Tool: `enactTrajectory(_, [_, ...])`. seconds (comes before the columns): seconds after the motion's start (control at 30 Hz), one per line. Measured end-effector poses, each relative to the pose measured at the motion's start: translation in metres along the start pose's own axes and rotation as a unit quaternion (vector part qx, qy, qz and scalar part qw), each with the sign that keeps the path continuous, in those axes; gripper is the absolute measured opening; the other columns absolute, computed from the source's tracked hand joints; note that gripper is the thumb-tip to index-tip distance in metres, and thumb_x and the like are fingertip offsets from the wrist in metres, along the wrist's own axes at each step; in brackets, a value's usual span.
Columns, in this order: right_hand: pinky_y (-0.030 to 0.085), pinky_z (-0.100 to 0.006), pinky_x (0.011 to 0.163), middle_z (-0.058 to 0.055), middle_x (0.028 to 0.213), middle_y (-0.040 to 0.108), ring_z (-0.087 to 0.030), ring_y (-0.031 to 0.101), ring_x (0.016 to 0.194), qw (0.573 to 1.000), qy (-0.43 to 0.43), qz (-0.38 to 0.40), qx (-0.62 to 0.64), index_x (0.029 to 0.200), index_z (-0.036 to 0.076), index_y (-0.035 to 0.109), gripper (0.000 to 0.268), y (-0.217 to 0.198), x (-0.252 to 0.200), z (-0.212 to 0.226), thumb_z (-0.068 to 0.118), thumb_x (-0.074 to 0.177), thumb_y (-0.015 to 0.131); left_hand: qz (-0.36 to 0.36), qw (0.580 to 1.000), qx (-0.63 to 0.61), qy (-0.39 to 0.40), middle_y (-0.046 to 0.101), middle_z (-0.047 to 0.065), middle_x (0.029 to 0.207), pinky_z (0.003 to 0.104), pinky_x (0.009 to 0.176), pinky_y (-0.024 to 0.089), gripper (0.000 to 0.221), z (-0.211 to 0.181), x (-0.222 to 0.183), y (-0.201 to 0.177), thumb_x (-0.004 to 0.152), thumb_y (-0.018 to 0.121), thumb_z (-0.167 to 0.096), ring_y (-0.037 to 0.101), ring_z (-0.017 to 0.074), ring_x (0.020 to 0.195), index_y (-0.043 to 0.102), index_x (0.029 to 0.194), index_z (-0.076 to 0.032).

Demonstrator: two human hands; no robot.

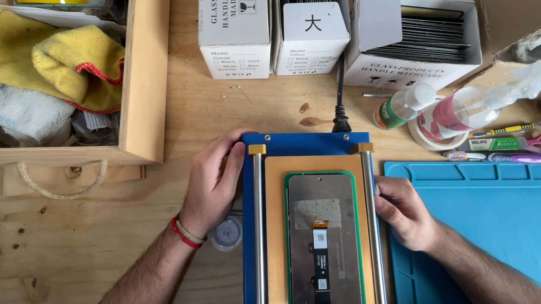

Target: Preparing a mobile phone screen for separation by heating it on a separator plate, adjusting components with a screwdriver, and cutting materials with scissors.

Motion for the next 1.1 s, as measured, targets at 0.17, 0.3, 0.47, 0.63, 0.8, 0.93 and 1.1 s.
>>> enactTrajectory(0.17, [0.040,-0.028,0.061,0.006,0.076,0.052,-0.011,0.045,0.065,1.000,-0.001,0.004,0.014,0.081,0.015,0.055,0.044,0.0013,0.0003,0.0004,0.043,0.115,0.048,0.001,1.000,0.001,0.004,0.080,0.012,0.125,0.034,0.104,0.059,0.037,-0.0023,-0.0007,-0.0002,0.118,0.045,-0.025,0.076,0.0235,0.118,0.071,0.131,-0.002])
enactTrajectory(0.3, [0.040,-0.028,0.060,0.005,0.076,0.053,-0.012,0.047,0.064,1.000,-0.004,0.004,0.005,0.081,0.015,0.056,0.045,-0.0007,0.0008,-0.0002,0.044,0.114,0.048,-0.002,1.000,0.004,-0.001,0.080,0.011,0.124,0.033,0.102,0.059,0.037,0.0002,0.0000,-0.0003,0.118,0.045,-0.026,0.077,0.0221,0.116,0.071,0.131,-0.002])
enactTrajectory(0.47, [0.043,-0.027,0.059,0.004,0.077,0.059,-0.012,0.054,0.064,1.000,-0.009,0.007,0.001,0.084,0.013,0.061,0.046,-0.0002,0.0011,0.0019,0.044,0.115,0.048,0.001,1.000,0.005,0.003,0.080,0.011,0.125,0.033,0.103,0.058,0.037,0.0009,-0.0003,0.0003,0.118,0.045,-0.026,0.076,0.0223,0.117,0.071,0.131,-0.002])
enactTrajectory(0.63, [0.039,-0.029,0.061,0.005,0.076,0.052,-0.012,0.046,0.064,1.000,0.003,0.003,0.003,0.080,0.015,0.055,0.046,-0.0005,0.0004,-0.0009,0.044,0.115,0.048,-0.001,1.000,0.010,-0.005,0.080,0.010,0.125,0.033,0.102,0.057,0.038,0.0014,-0.0005,-0.0004,0.118,0.045,-0.028,0.076,0.0219,0.117,0.072,0.131,-0.003])
enactTrajectory(0.8, [0.040,-0.028,0.060,0.005,0.076,0.054,-0.011,0.048,0.064,1.000,0.000,0.006,0.000,0.082,0.014,0.058,0.047,-0.0009,0.0000,-0.0014,0.045,0.115,0.048,-0.002,1.000,0.010,-0.010,0.081,0.010,0.123,0.032,0.098,0.060,0.039,0.0031,-0.0009,-0.0004,0.118,0.045,-0.028,0.078,0.0218,0.114,0.072,0.132,-0.004])
enactTrajectory(0.93, [0.046,-0.027,0.059,0.004,0.078,0.062,-0.012,0.058,0.064,1.000,0.003,0.008,-0.009,0.084,0.012,0.064,0.050,-0.0009,0.0000,-0.0004,0.049,0.114,0.048,-0.004,1.000,0.012,-0.013,0.081,0.011,0.126,0.032,0.100,0.060,0.040,0.0040,-0.0016,-0.0006,0.118,0.045,-0.029,0.078,0.0230,0.118,0.072,0.133,-0.004])
enactTrajectory(1.1, [0.041,-0.028,0.060,0.005,0.076,0.056,-0.011,0.051,0.064,1.000,0.002,0.003,-0.007,0.082,0.013,0.061,0.047,-0.0003,-0.0017,-0.0029,0.044,0.115,0.048,0.000,1.000,0.008,-0.014,0.081,0.011,0.123,0.032,0.099,0.061,0.039,0.0049,-0.0024,-0.0005,0.118,0.046,-0.028,0.078,0.0225,0.115,0.071,0.133,-0.004])
Point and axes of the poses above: each hand's wrist, its own x-axis towards the middle knuckle, its own y-axis out of the palm, z = x × y, the point moved 8 cm from there along x, towards the middle knuckle
